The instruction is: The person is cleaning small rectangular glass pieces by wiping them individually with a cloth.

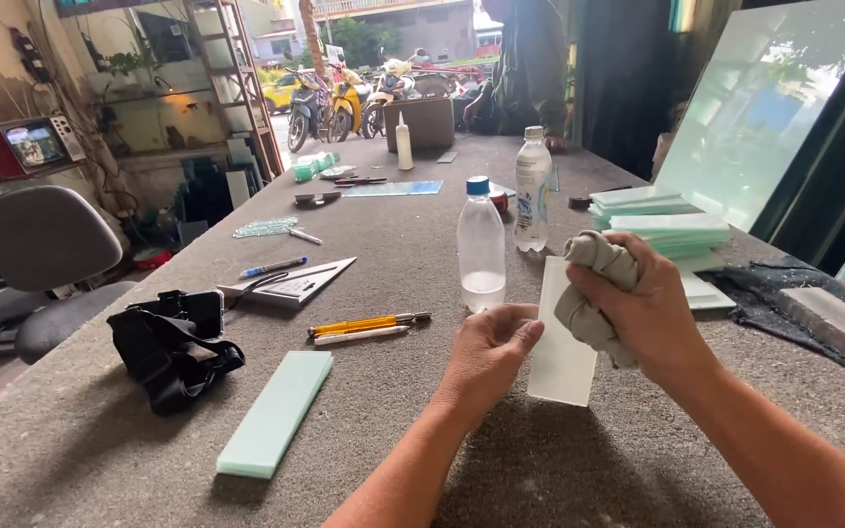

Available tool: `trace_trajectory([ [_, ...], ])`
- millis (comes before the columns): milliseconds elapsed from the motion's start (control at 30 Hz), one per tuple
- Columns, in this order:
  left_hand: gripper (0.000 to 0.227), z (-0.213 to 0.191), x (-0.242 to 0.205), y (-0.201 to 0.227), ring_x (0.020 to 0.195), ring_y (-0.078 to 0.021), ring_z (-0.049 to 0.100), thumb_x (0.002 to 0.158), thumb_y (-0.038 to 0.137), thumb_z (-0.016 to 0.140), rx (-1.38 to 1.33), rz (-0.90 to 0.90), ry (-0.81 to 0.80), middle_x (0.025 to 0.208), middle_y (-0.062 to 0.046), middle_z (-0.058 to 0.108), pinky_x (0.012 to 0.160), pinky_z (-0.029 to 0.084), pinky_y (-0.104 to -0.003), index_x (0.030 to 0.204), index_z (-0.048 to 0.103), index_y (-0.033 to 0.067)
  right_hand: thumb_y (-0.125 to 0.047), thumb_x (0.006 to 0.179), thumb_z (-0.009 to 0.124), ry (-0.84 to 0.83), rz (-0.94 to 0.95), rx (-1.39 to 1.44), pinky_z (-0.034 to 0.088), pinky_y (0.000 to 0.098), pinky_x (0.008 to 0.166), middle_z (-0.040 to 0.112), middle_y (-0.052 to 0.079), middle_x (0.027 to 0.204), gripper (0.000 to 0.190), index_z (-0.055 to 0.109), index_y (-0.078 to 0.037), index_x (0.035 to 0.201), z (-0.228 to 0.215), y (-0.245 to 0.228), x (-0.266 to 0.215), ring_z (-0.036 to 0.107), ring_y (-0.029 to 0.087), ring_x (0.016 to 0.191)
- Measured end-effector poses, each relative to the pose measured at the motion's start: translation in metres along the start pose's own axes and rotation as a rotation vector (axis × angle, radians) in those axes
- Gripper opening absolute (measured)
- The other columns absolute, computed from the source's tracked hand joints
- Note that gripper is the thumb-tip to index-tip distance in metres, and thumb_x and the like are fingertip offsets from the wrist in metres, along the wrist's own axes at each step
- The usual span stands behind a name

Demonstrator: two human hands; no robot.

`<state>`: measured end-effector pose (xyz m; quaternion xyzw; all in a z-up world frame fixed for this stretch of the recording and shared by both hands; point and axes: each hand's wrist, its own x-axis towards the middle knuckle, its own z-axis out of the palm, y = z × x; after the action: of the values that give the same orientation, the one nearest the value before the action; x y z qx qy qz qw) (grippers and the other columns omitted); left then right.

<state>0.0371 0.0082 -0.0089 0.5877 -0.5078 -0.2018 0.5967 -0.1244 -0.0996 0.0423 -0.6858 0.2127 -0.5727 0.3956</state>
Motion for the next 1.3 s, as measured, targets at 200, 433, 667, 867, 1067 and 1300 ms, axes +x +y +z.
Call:
trace_trajectory([
  [200,0.025,0.019,-0.005,-0.006,0.090,-0.0169,0.075,0.102,0.034,0.079,-0.111,-0.024,-0.115,0.096,-0.006,0.082,0.083,0.061,-0.036,0.117,0.082,0.0144,-0.043,0.114,0.068,-0.006,0.276,0.350,0.050,0.0344,0.050,0.061,0.005,0.075,0.033,0.063,-0.012,0.125,0.000,0.008,0.001,0.061,0.016,0.057],
  [433,0.036,0.014,-0.004,0.002,0.107,-0.0323,0.078,0.110,0.014,0.066,-0.532,-0.135,0.040,0.114,-0.022,0.080,0.095,0.066,-0.053,0.140,0.070,-0.0050,-0.050,0.115,0.054,0.343,0.378,0.445,0.057,0.0317,0.091,0.059,-0.001,0.105,0.036,0.042,-0.025,0.139,0.024,-0.036,-0.012,0.064,0.012,0.089],
  [667,0.020,0.014,-0.010,0.008,0.090,-0.0202,0.074,0.110,0.011,0.058,-0.369,-0.097,0.087,0.094,-0.014,0.076,0.081,0.065,-0.047,0.119,0.075,0.0050,-0.046,0.099,0.076,-0.158,0.744,0.462,0.063,0.0583,0.080,0.081,0.023,0.103,0.046,0.074,-0.008,0.124,0.038,-0.002,-0.029,0.080,0.039,0.086],
  [867,0.032,-0.006,-0.011,0.021,0.086,-0.0218,0.068,0.116,0.028,0.050,-0.292,-0.215,0.259,0.087,-0.011,0.072,0.083,0.061,-0.044,0.115,0.074,0.0071,-0.027,0.102,0.085,-0.427,0.458,0.126,0.062,0.0398,0.053,0.076,0.019,0.059,0.027,0.084,-0.002,0.093,0.051,-0.012,-0.053,0.076,0.029,0.050],
  [1067,0.045,0.013,-0.015,0.029,0.103,-0.0488,0.081,0.114,0.045,0.038,0.214,-0.184,0.271,0.094,-0.026,0.081,0.093,0.058,-0.061,0.108,0.068,0.0124,-0.041,0.102,0.083,-0.249,0.383,0.005,0.056,0.0425,0.039,0.066,0.017,0.049,0.041,0.080,-0.003,0.086,0.052,-0.019,-0.032,0.065,0.026,0.037],
  [1300,0.051,0.017,-0.016,0.034,0.109,-0.0527,0.076,0.114,0.050,0.038,0.270,-0.199,0.236,0.096,-0.027,0.078,0.094,0.057,-0.063,0.104,0.070,0.0113,-0.034,0.108,0.076,-0.142,0.421,0.070,0.048,0.0423,0.027,0.053,0.020,0.042,0.044,0.069,-0.001,0.082,0.034,-0.006,-0.021,0.056,0.030,0.028],
])
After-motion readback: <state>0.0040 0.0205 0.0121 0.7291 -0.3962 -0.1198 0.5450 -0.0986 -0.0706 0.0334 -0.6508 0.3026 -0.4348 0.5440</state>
